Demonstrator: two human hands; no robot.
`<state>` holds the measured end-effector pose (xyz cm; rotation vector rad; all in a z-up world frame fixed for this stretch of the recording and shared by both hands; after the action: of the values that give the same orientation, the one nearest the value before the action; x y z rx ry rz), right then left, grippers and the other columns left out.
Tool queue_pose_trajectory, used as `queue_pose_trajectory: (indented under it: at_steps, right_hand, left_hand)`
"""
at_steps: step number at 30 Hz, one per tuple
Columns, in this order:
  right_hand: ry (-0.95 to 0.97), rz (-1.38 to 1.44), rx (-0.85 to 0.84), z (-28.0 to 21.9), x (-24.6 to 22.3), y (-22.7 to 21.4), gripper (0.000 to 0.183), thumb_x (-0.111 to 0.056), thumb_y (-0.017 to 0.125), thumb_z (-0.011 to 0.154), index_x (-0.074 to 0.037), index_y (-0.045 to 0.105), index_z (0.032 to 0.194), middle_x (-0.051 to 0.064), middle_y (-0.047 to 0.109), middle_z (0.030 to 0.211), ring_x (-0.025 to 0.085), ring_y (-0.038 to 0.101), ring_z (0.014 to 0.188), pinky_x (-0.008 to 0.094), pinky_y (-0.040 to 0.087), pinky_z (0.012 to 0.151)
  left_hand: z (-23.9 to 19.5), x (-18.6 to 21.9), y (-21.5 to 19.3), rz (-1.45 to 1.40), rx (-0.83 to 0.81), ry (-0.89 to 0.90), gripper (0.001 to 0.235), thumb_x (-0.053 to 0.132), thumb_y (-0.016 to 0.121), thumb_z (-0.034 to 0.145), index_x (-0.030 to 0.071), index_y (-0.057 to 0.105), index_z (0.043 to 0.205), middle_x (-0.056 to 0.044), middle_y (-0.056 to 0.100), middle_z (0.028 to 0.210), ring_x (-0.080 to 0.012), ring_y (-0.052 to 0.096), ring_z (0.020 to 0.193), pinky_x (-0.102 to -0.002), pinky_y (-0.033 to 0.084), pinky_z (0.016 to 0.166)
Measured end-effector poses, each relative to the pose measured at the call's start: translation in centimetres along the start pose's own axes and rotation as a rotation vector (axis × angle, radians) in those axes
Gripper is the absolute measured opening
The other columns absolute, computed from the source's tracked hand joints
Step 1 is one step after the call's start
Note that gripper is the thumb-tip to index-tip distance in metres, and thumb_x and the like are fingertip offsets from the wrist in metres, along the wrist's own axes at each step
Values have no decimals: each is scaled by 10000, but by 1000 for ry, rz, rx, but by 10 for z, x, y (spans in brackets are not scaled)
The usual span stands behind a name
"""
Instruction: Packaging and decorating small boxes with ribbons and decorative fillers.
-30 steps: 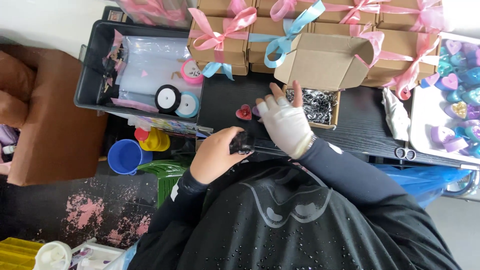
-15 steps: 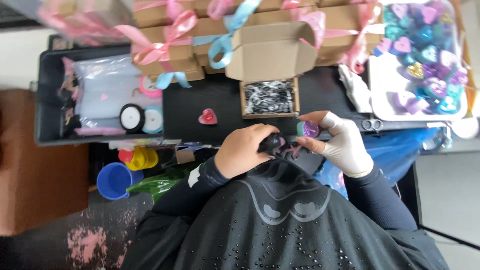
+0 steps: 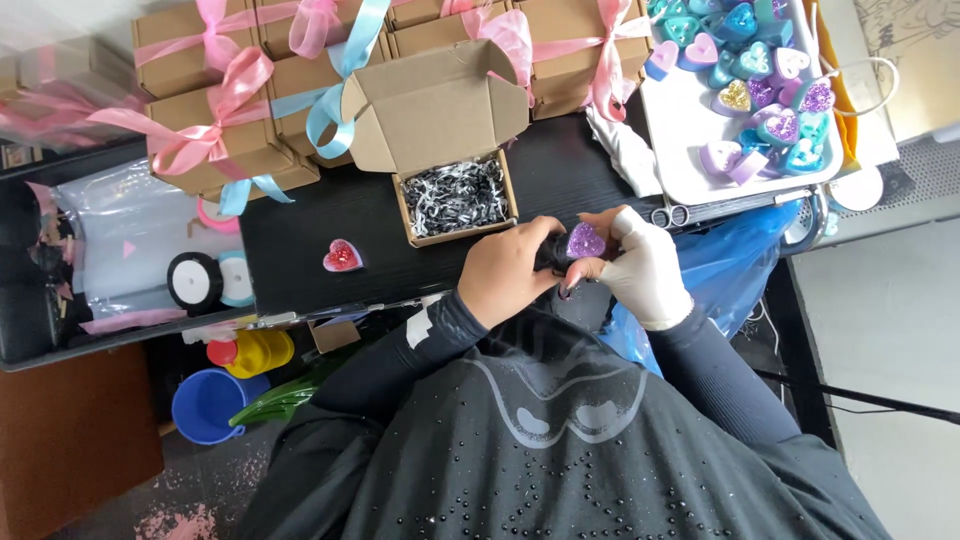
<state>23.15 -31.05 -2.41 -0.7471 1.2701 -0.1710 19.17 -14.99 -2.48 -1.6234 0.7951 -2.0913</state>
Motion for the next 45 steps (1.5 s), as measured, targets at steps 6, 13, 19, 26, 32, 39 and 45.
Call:
queue_pose_trajectory:
  at_steps: [6,13,19,26,32,39,45]
  right_hand:
    - [47,88,123,1,22,-7,622,-194,995,636,-15,701,1154,0,612,810,51,525,704,233,493,652]
    - [113,136,-27,6,21,-1,608,-194,998,613,17,702,1100,7,615,804,37,530,695,217,498,640]
    - [140,198,-133,7,20,11,704,-263,914,675,-23,680,1294,8,708,857,52,612,723,233,529,682]
    - [-334,-320,63,1,-22,5,679,-345,857,709,-39,688,1291,141,653,1114,312,605,1047,409,487,919]
    - [-286,-355,70,7,-17,7,331,-177,774,868,-86,775,1187,45,743,1023,258,628,957,433,469,886]
    - [-132,-86,20,24,20,6,268,-70,717,935,-75,770,1197,109,743,948,235,680,839,327,533,809]
    - [91,79,-55,32,36,13,260,-11,667,969,-76,758,1203,62,788,994,95,666,860,239,535,813]
  left_hand:
    - [-2,-13,7,14,82,-61,467,266,806,785,127,622,1191,-98,729,970,-305,716,840,-408,550,702]
    - [-3,-14,11,32,110,-126,468,303,803,793,141,637,1200,-82,731,963,-287,726,855,-398,553,709]
    - [-2,-10,9,54,183,-116,494,391,821,795,134,639,1176,-81,739,1019,-292,727,897,-396,560,720]
    - [-3,-8,12,130,226,-150,492,384,787,832,116,618,1210,-88,694,1056,-317,716,893,-408,562,714]
    - [-2,-5,11,142,244,-179,532,406,767,858,113,602,1270,-98,694,1074,-314,718,887,-403,570,700]
    - [-6,-11,5,35,200,-175,572,406,698,930,87,582,1390,-106,706,975,-302,708,827,-406,551,681]
    - [-2,-14,2,70,194,-134,361,227,640,985,72,682,1309,-111,700,939,-309,691,827,-406,538,720]
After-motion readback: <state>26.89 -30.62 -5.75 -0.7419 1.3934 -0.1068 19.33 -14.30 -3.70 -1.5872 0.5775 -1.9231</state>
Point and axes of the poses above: each hand's wrist, its own z-axis towards the middle knuckle, its own y-axis out of the palm, x = y × z, the point moved 7 cm from there along z, towards the middle knuckle
